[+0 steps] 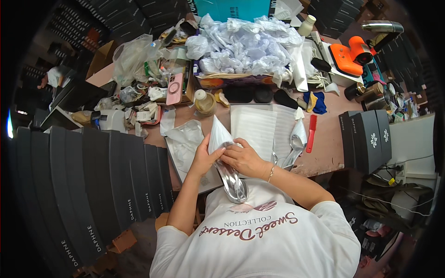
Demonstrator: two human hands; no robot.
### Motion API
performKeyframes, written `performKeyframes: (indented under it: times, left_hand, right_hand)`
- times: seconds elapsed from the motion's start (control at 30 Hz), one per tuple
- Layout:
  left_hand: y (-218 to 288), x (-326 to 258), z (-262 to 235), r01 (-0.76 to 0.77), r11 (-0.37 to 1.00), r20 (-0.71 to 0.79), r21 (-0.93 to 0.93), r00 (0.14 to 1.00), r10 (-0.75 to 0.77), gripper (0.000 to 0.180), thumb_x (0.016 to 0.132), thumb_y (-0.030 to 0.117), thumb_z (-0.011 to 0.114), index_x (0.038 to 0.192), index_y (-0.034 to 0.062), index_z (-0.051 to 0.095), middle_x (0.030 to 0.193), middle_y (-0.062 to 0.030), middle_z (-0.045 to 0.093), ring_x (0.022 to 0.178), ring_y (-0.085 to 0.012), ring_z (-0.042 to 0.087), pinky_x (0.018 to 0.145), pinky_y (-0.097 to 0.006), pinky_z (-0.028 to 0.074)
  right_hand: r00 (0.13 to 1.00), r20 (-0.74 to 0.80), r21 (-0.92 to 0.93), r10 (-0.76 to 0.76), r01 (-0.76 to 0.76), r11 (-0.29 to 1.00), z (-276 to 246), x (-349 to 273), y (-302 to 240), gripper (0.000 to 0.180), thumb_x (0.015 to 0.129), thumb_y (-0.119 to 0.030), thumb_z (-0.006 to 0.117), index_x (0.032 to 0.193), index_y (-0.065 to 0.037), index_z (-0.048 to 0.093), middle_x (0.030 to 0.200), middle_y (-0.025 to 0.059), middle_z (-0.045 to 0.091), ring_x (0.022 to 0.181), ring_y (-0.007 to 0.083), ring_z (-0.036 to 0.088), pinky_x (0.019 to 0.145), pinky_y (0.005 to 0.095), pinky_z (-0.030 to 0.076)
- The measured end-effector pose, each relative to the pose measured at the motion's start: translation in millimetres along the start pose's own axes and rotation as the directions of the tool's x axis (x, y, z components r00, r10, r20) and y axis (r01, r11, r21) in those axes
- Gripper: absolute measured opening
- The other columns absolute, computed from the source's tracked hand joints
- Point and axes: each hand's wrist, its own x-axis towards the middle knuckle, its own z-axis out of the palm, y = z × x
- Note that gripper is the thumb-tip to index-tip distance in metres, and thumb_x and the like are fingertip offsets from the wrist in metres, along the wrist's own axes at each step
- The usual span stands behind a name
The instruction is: Cleaning a pair of silver high-heeled shoes and packing them into a shoebox with protective paper.
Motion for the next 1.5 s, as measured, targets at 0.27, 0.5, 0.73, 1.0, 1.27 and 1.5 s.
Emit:
performKeyframes:
  times: [0.27, 0.5, 0.73, 1.0, 1.27, 1.5]
  left_hand:
    - [-33.0, 15.0, 11.2, -0.038, 0.993, -0.370, 0.116, 0.926, 0.079, 0.051, 0.085, -0.002, 0.052, 0.133, -0.0047, 0.037, 0.116, -0.0143, 0.057, 0.104, -0.0200, 0.056, 0.088, -0.029, 0.045]
    - [-23.5, 7.5, 4.5, -0.058, 0.997, -0.439, -0.054, 0.898, 0.028, 0.043, 0.087, -0.001, 0.050, 0.129, -0.0039, 0.042, 0.110, -0.0101, 0.058, 0.093, -0.0157, 0.059, 0.080, -0.026, 0.048]
    - [-21.7, -4.0, 1.6, 0.016, 0.965, -0.290, -0.263, 0.952, -0.095, 0.034, 0.090, 0.002, 0.048, 0.124, 0.0017, 0.046, 0.103, -0.0081, 0.060, 0.085, -0.0154, 0.061, 0.070, -0.028, 0.053]
    - [-25.4, 12.8, 16.6, 0.086, 0.967, -0.173, -0.239, 0.976, -0.130, 0.035, 0.088, 0.003, 0.050, 0.122, -0.0013, 0.048, 0.101, -0.0074, 0.061, 0.085, -0.0141, 0.061, 0.066, -0.027, 0.052]
    - [-57.7, 22.5, 14.4, 0.200, 0.972, -0.302, -0.122, 0.925, -0.228, 0.032, 0.086, 0.004, 0.055, 0.118, -0.0022, 0.052, 0.095, -0.0088, 0.062, 0.076, -0.0145, 0.062, 0.061, -0.027, 0.052]
    - [-38.1, 11.4, 15.2, 0.061, 0.997, -0.472, 0.052, 0.881, -0.029, 0.046, 0.080, -0.001, 0.058, 0.125, -0.0025, 0.049, 0.111, -0.0132, 0.062, 0.100, -0.0193, 0.060, 0.088, -0.029, 0.046]
  right_hand:
    - [0.678, -0.373, 0.100, 0.633, -0.649, 0.754, -43.2, -32.6, 64.0, 0.046, 0.077, -0.021, 0.071, 0.117, -0.004, 0.056, 0.121, 0.0181, 0.050, 0.117, 0.0345, 0.045, 0.099, 0.0478, 0.033]
    - [0.388, 0.504, -0.270, 0.772, -0.778, 0.567, -53.9, -75.2, 108.8, 0.036, 0.077, -0.026, 0.067, 0.107, -0.006, 0.063, 0.117, 0.0220, 0.056, 0.111, 0.0342, 0.053, 0.090, 0.0459, 0.042]
    - [0.706, 0.468, 0.167, 0.532, -0.661, 0.731, -13.8, -49.7, 23.8, 0.049, 0.082, -0.012, 0.060, 0.128, -0.009, 0.046, 0.110, 0.0172, 0.057, 0.084, 0.0360, 0.060, 0.078, 0.0435, 0.048]
    - [0.939, 0.235, 0.382, 0.249, -0.325, 0.865, 38.6, -22.8, 27.9, 0.019, 0.071, -0.003, 0.058, 0.088, 0.001, 0.064, 0.084, 0.0195, 0.064, 0.080, 0.0327, 0.065, 0.068, 0.0400, 0.051]
    - [0.808, 0.421, -0.576, 0.412, -0.113, 0.810, 44.3, -73.2, 113.7, 0.016, 0.082, -0.016, 0.053, 0.092, -0.009, 0.065, 0.086, 0.0098, 0.064, 0.089, 0.0271, 0.061, 0.099, 0.0532, 0.030]
    - [0.807, 0.196, 0.003, 0.557, -0.569, 0.823, -22.2, -21.5, 88.3, 0.027, 0.079, -0.007, 0.061, 0.106, -0.005, 0.059, 0.100, 0.0123, 0.061, 0.092, 0.0251, 0.060, 0.092, 0.0431, 0.040]
